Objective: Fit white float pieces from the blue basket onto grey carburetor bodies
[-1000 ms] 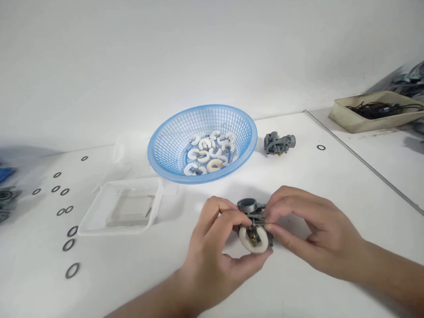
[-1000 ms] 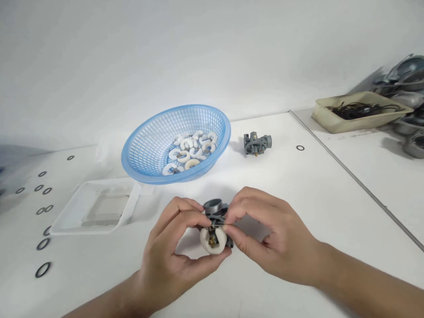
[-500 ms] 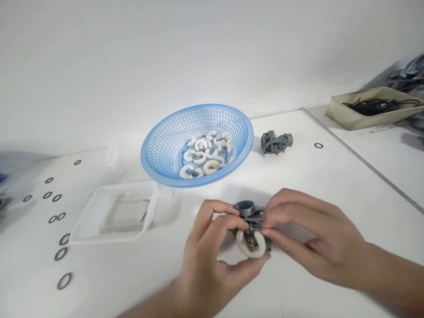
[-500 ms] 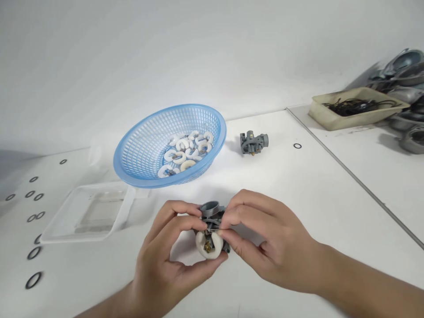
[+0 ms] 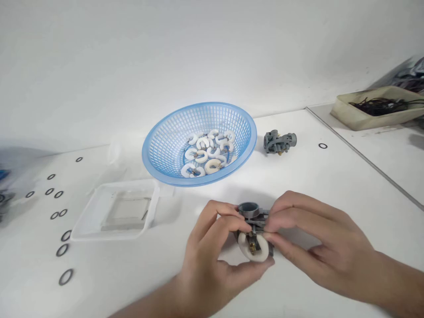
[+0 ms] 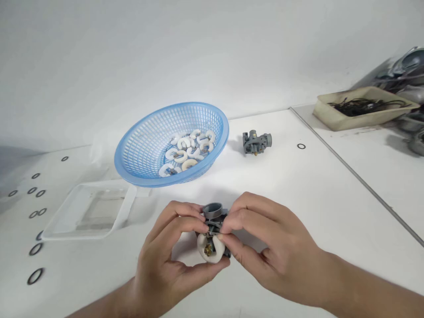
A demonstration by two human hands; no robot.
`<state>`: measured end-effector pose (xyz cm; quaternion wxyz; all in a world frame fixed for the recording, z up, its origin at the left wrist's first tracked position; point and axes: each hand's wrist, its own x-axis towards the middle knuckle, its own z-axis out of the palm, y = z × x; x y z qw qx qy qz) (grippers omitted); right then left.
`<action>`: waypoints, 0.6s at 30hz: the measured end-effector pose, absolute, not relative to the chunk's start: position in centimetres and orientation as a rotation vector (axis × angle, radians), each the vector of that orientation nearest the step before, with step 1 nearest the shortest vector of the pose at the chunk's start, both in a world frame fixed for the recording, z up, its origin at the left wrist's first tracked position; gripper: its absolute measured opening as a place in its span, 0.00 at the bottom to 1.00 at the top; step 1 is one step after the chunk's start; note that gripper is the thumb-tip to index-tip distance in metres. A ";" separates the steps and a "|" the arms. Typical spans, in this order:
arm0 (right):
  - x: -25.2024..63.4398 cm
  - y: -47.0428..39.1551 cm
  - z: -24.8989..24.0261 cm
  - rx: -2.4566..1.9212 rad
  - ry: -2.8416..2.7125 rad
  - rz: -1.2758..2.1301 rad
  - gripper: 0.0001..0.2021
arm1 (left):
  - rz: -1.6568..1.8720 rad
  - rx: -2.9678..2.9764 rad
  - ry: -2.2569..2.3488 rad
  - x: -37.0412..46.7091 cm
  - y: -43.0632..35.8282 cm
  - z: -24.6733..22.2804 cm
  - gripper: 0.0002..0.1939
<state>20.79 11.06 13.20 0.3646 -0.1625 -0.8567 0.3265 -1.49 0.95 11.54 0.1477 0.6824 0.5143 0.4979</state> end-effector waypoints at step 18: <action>21.2 10.7 13.4 -0.514 -2.249 0.863 0.07 | 1.504 1.824 1.512 -0.8 -0.3 12.2 0.26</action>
